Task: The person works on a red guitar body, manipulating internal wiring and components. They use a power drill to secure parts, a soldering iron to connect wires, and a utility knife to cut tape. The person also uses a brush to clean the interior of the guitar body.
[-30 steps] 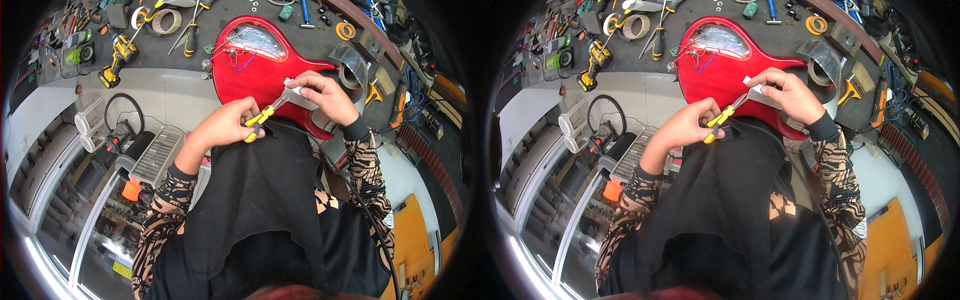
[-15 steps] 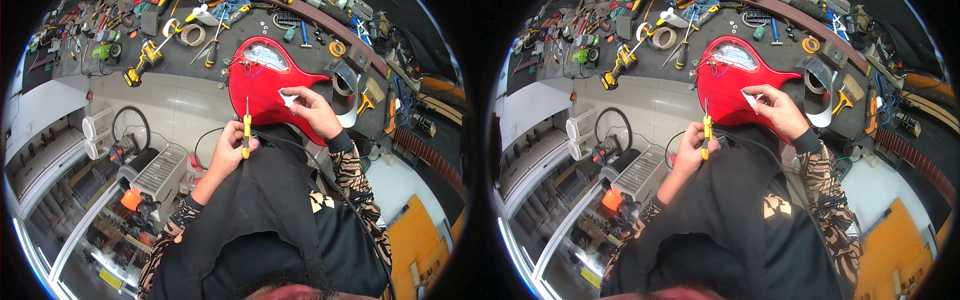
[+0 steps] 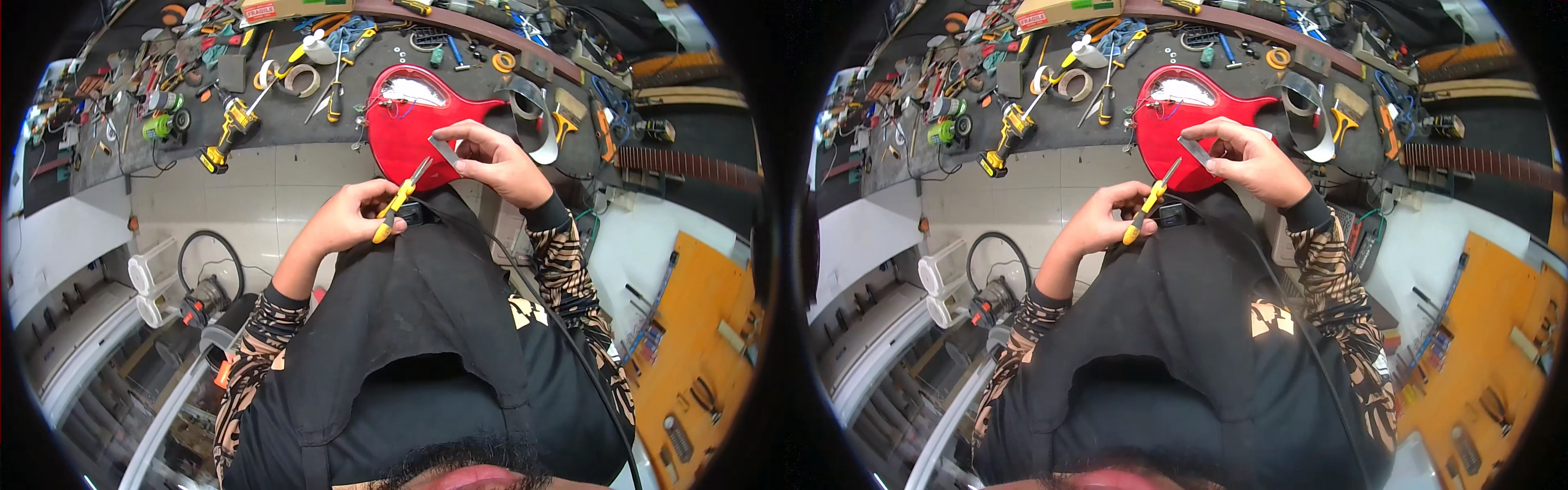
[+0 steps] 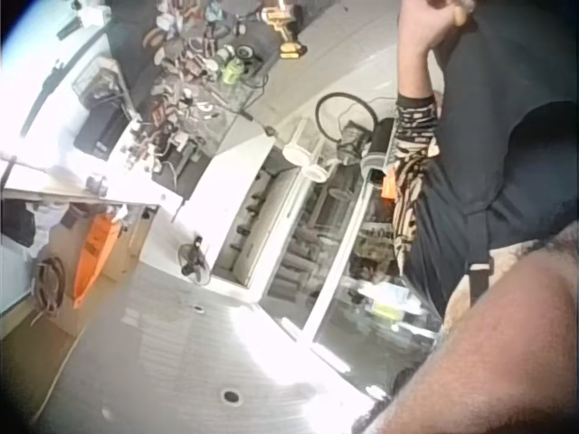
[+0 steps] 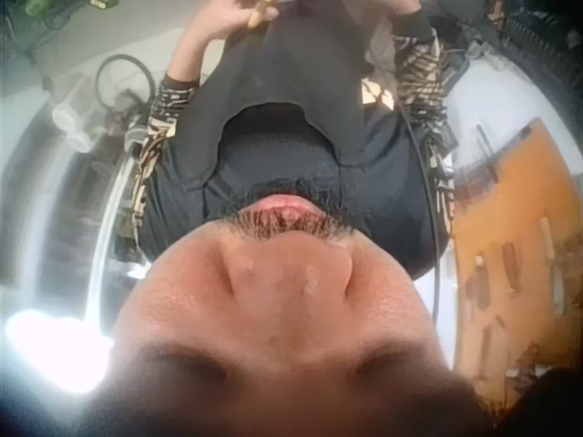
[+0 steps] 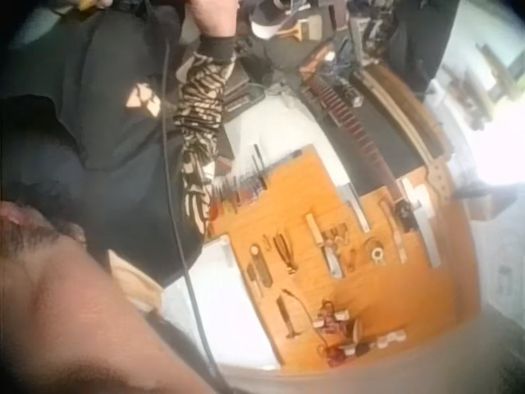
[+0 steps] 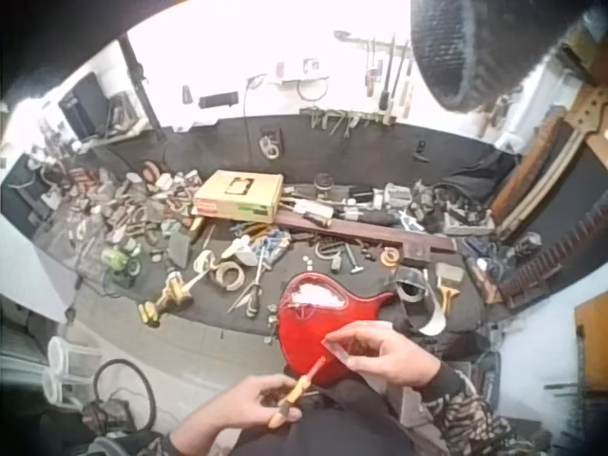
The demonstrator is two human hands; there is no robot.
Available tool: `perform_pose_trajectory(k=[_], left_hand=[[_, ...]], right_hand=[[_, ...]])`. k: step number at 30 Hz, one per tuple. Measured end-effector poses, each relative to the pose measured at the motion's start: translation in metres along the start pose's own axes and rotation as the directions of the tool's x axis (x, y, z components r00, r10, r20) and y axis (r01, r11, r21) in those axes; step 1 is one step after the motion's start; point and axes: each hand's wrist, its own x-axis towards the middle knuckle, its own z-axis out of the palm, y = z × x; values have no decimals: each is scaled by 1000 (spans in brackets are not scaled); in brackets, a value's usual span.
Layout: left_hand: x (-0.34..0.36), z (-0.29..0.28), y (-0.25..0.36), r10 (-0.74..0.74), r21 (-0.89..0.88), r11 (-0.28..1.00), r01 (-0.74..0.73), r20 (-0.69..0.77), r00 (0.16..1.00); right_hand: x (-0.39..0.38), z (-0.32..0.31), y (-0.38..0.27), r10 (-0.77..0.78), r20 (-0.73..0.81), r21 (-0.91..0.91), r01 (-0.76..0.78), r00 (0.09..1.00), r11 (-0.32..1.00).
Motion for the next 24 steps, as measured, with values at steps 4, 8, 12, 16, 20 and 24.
perform_pose_trajectory(k=[4, 8, 12, 16, 20, 24], left_hand=[[0, 6, 27, 38, 81, 996, -42, 53, 998], [6, 14, 27, 8, 157, 987, -17, 59, 998], [16, 29, 35, -8, 157, 988, 1, 45, 999], [25, 49, 37, 2, 130, 992, 1, -25, 1000], [32, 63, 38, -10, 167, 986, 23, -77, 997], [39, 70, 34, 10, 168, 986, 7, -101, 995]], right_hand=[[-12, 2, -5, -49, -25, -7, 49, 998, 999], [-17, -9, -10, -36, 63, -28, 37, 997, 999], [-18, -27, -4, -87, 108, -27, 90, 990, 996], [-14, -47, 3, -153, 186, 9, 154, 971, 988], [-13, -65, 4, -148, 255, -5, 154, 956, 988], [-11, -73, 9, -175, 272, 0, 182, 946, 983]])
